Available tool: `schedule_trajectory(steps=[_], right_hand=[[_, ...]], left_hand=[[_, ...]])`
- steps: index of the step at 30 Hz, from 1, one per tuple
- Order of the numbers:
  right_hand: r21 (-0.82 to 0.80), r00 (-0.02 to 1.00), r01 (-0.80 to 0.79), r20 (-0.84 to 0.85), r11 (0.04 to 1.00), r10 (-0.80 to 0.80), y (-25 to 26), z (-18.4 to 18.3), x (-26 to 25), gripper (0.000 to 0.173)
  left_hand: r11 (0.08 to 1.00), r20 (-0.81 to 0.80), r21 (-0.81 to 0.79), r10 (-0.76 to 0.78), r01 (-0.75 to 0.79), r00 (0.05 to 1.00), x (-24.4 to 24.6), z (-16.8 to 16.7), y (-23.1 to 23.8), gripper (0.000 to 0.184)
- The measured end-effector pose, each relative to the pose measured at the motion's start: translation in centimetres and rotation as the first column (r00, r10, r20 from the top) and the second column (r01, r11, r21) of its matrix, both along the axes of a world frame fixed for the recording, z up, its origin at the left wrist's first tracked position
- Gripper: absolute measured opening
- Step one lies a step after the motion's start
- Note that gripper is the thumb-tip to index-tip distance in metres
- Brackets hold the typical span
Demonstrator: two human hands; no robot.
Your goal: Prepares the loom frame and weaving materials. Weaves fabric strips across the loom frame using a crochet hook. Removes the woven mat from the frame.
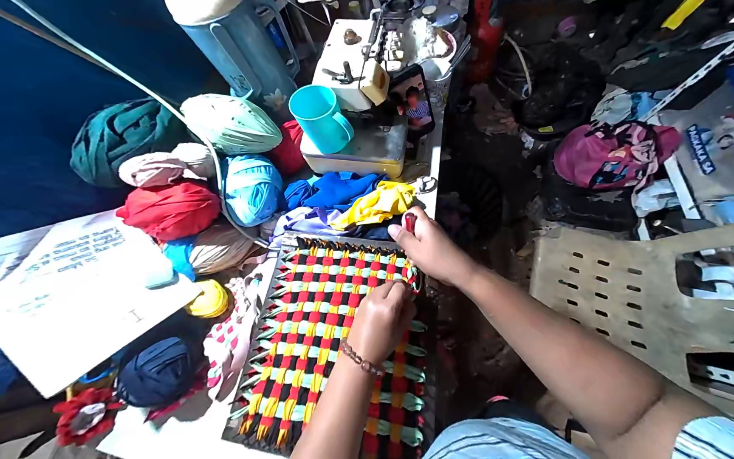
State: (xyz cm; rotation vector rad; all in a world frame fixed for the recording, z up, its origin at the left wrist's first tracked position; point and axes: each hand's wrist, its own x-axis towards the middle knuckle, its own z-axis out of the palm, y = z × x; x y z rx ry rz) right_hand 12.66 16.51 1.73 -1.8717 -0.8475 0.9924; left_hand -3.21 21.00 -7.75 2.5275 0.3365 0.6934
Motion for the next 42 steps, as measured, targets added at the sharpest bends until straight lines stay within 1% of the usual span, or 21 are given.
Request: schedule_trajectory(steps=[2,4,5,6,7,8,9,11,12,14,16,18,21,23,25,29,31,33,37,42], right_hand=[[-0.049,0.997,0.07,-0.033,0.996,-0.071,0.6,-0.3,0.1,0.035],[-0.032,0.988,0.119,-0.094,0.992,-0.121,0.7,-0.9,0.3,0.037],[0.02,0.977,0.16,-0.149,0.987,-0.155,0.4,-1.4,0.3,0.032],[0.105,0.954,0.228,-0.224,0.968,-0.201,0.1,-1.9,0.2,0.025],[0.19,0.918,0.312,-0.312,0.931,-0.244,-0.4,-2.3,0.0,0.016],[0.259,0.87,0.398,-0.411,0.88,-0.272,-0.9,-2.2,-0.2,0.016],[0.302,0.815,0.465,-0.514,0.832,-0.268,-1.6,-1.9,-0.5,0.024],[0.36,0.737,0.5,-0.655,0.787,-0.168,-3.2,-1.4,-1.0,0.047],[0.401,0.717,0.486,-0.691,0.776,-0.092,-4.0,-1.4,-1.1,0.053],[0.509,0.68,0.462,-0.729,0.726,0.078,-5.5,-2.1,-1.4,0.055],[0.57,0.63,0.471,-0.751,0.673,0.196,-6.6,-2.8,-1.4,0.053],[0.56,0.58,0.5,-0.783,0.66,0.225,-7.5,-3.4,-1.3,0.051],[0.539,0.493,0.554,-0.827,0.635,0.272,-8.8,-4.8,-1.0,0.048],[0.533,0.468,0.581,-0.837,0.615,0.282,-9.5,-6.1,-0.9,0.048],[0.488,0.426,0.64,-0.868,0.594,0.254,-9.8,-7.3,-0.9,0.053],[0.297,0.265,0.777,-0.954,0.555,0.14,-9.2,-8.6,-0.9,0.064],[0.24,0.216,0.805,-0.97,0.543,0.11,-8.6,-9.3,-0.9,0.067],[0.241,0.212,0.801,-0.97,0.547,0.116,-8.2,-10.0,-0.9,0.068],[0.287,0.258,0.778,-0.957,0.559,0.133,-7.8,-10.4,-0.8,0.067],[0.389,0.357,0.698,-0.917,0.601,0.179,-7.2,-9.5,-0.8,0.066]], left_hand=[[0.995,0.094,0.074,0.06,-0.067,0.994,-0.2,-0.8,-0.8,0.012],[0.989,0.166,0.073,0.115,-0.129,0.979,-0.3,-1.6,-1.5,0.012],[0.987,0.193,0.054,0.139,-0.152,0.971,-0.3,-2.0,-1.8,0.011],[0.986,0.203,0.033,0.156,-0.166,0.967,-0.5,-2.3,-2.0,0.011],[0.985,0.202,0.016,0.165,-0.172,0.965,-0.6,-2.5,-2.1,0.011],[0.986,0.19,0.004,0.165,-0.169,0.968,-0.7,-2.6,-2.1,0.011],[0.987,0.177,-0.008,0.157,-0.158,0.972,-0.8,-2.7,-2.1,0.01],[0.992,0.158,-0.039,0.123,-0.118,0.98,-1.0,-2.5,-1.9,0.012],[0.994,0.152,-0.051,0.103,-0.096,0.983,-1.0,-2.4,-1.8,0.016],[0.995,0.141,-0.068,0.077,-0.068,0.987,-1.1,-1.9,-1.5,0.019],[0.996,0.132,-0.084,0.05,-0.039,0.99,-1.3,-1.5,-1.4,0.018],[0.996,0.137,-0.09,0.031,-0.018,0.99,-1.4,-1.5,-1.5,0.017],[0.994,0.158,-0.106,0.041,-0.024,0.987,-1.6,-1.7,-1.5,0.016],[0.994,0.17,-0.105,0.037,-0.02,0.985,-1.8,-1.8,-1.6,0.016],[0.996,0.175,-0.085,0.017,-0.002,0.984,-1.9,-1.9,-1.6,0.017],[0.998,0.155,-0.056,-0.023,0.032,0.988,-1.8,-2.2,-1.6,0.017],[0.998,0.145,-0.047,-0.04,0.047,0.989,-1.9,-2.3,-1.4,0.017],[0.998,0.122,-0.03,-0.051,0.055,0.991,-2.0,-2.2,-1.4,0.017],[0.999,0.086,-0.006,-0.051,0.052,0.995,-2.1,-2.4,-1.6,0.017],[0.999,0.08,-0.007,-0.038,0.039,0.996,-2.1,-2.3,-1.6,0.018]])
